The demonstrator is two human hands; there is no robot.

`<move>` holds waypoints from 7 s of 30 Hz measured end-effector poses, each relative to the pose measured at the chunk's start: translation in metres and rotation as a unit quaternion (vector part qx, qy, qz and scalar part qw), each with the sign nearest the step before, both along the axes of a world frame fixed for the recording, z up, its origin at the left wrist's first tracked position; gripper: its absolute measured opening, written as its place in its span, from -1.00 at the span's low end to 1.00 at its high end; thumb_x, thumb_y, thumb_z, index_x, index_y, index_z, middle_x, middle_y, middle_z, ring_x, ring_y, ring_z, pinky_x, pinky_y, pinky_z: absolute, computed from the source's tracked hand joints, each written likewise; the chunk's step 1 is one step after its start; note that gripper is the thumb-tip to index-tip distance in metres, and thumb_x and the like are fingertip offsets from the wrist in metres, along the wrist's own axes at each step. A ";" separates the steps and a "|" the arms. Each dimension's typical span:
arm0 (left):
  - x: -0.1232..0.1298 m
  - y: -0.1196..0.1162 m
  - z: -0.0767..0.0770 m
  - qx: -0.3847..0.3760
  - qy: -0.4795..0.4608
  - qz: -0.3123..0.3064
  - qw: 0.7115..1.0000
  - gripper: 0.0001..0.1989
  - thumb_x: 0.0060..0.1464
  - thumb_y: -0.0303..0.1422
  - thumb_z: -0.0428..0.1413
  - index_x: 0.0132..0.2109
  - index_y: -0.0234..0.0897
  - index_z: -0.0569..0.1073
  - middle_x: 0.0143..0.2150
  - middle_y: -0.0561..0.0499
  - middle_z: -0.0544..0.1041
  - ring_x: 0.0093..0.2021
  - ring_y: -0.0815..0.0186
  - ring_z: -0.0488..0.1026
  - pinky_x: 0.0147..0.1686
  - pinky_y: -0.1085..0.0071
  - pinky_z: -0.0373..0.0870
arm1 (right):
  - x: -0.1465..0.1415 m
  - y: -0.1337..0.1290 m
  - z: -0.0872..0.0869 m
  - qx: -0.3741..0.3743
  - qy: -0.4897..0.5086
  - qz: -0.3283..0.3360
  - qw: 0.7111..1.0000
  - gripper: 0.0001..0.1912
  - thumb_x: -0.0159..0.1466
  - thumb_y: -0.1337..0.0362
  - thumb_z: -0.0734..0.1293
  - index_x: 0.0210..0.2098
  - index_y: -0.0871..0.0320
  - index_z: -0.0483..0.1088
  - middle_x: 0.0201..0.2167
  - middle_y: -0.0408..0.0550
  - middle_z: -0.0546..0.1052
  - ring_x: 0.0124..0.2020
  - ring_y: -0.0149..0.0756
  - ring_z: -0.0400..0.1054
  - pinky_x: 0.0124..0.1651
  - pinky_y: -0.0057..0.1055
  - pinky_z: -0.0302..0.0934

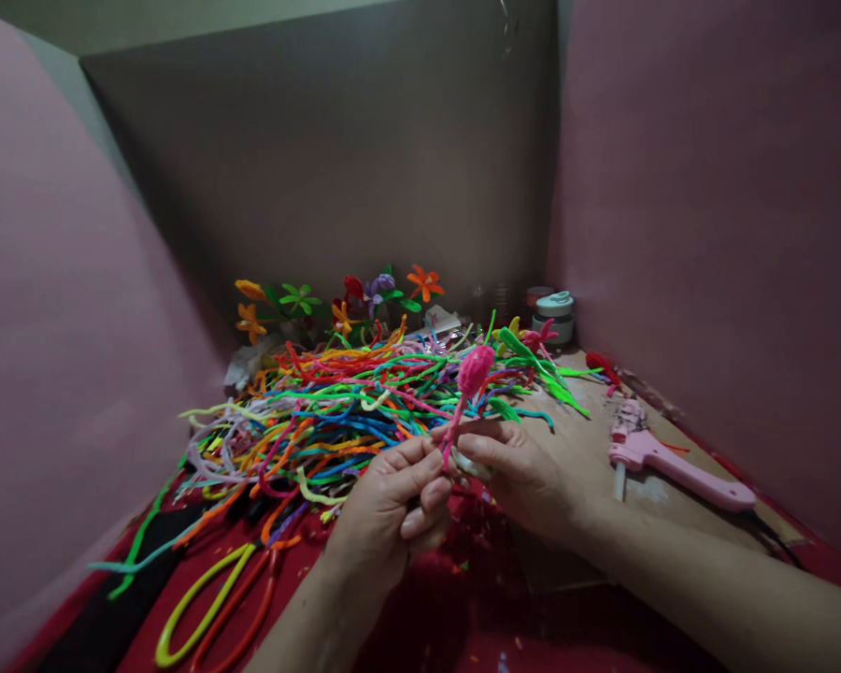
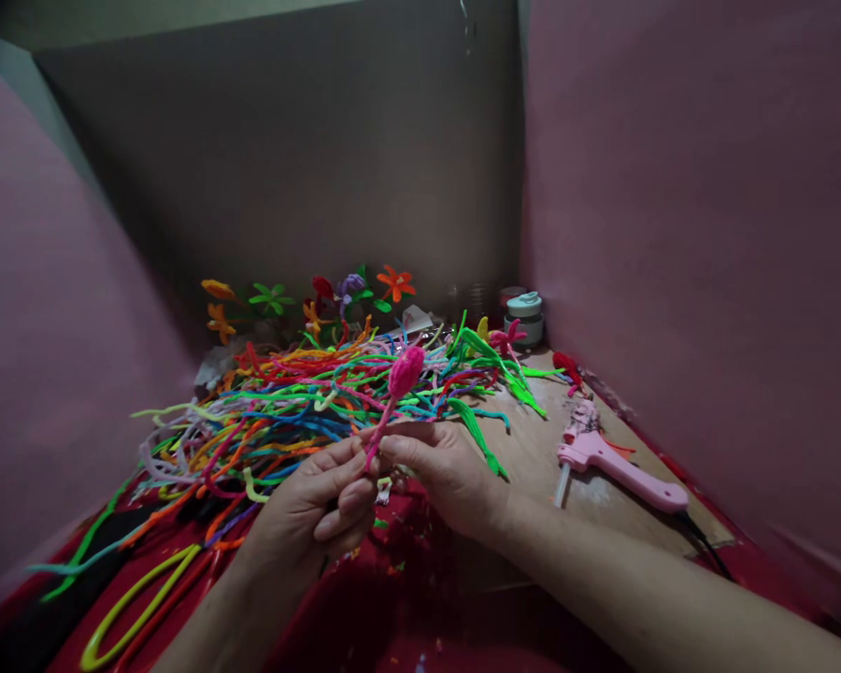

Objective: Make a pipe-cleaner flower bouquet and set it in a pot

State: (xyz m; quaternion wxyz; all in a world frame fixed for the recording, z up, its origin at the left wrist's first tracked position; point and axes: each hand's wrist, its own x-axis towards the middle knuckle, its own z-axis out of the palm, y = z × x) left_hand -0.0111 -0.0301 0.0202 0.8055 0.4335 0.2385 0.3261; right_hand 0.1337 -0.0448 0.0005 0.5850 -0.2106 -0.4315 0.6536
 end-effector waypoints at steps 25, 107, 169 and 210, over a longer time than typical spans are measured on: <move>0.004 -0.006 -0.005 0.406 0.287 0.224 0.838 -0.84 0.01 -0.36 0.07 -0.48 -0.31 0.43 -0.61 0.12 0.26 -0.57 0.50 0.15 -0.54 0.56 0.10 | -0.001 0.002 -0.002 -0.023 -0.060 -0.096 0.993 -0.92 0.04 0.26 0.41 -0.44 0.12 0.51 -0.51 -0.19 0.44 -0.43 -0.42 0.28 -0.25 -0.41 0.16; 0.005 0.013 -0.028 0.056 -0.041 -0.023 0.997 -0.84 0.11 -0.37 0.01 -0.32 -0.37 0.43 -0.72 0.18 0.30 -0.88 0.63 -0.12 -0.92 0.66 0.09 | 0.003 0.013 -0.018 0.013 -0.051 0.013 0.999 -0.89 0.12 0.28 0.34 -0.36 0.18 0.45 -0.58 -0.19 0.40 -0.54 -0.45 0.25 -0.39 -0.45 0.14; 0.004 0.007 -0.013 0.002 0.010 -0.002 1.000 -0.89 0.05 -0.35 0.07 -0.33 -0.32 0.39 -0.67 0.21 0.25 -0.82 0.62 -0.09 -0.89 0.66 0.04 | 0.008 0.012 -0.016 -0.022 -0.100 -0.037 0.994 -0.83 0.12 0.32 0.33 -0.27 0.14 0.49 -0.50 -0.15 0.45 -0.45 -0.39 0.28 -0.28 -0.41 0.16; 0.009 0.000 -0.001 0.199 0.164 0.164 0.952 -0.86 0.02 -0.41 0.07 -0.47 -0.34 0.38 -0.67 0.18 0.28 -0.72 0.59 0.07 -0.72 0.62 0.00 | 0.005 0.012 -0.017 0.006 -0.162 -0.092 0.982 -0.86 0.13 0.23 0.35 -0.34 0.06 0.54 -0.52 -0.17 0.48 -0.52 -0.40 0.24 -0.43 -0.45 0.14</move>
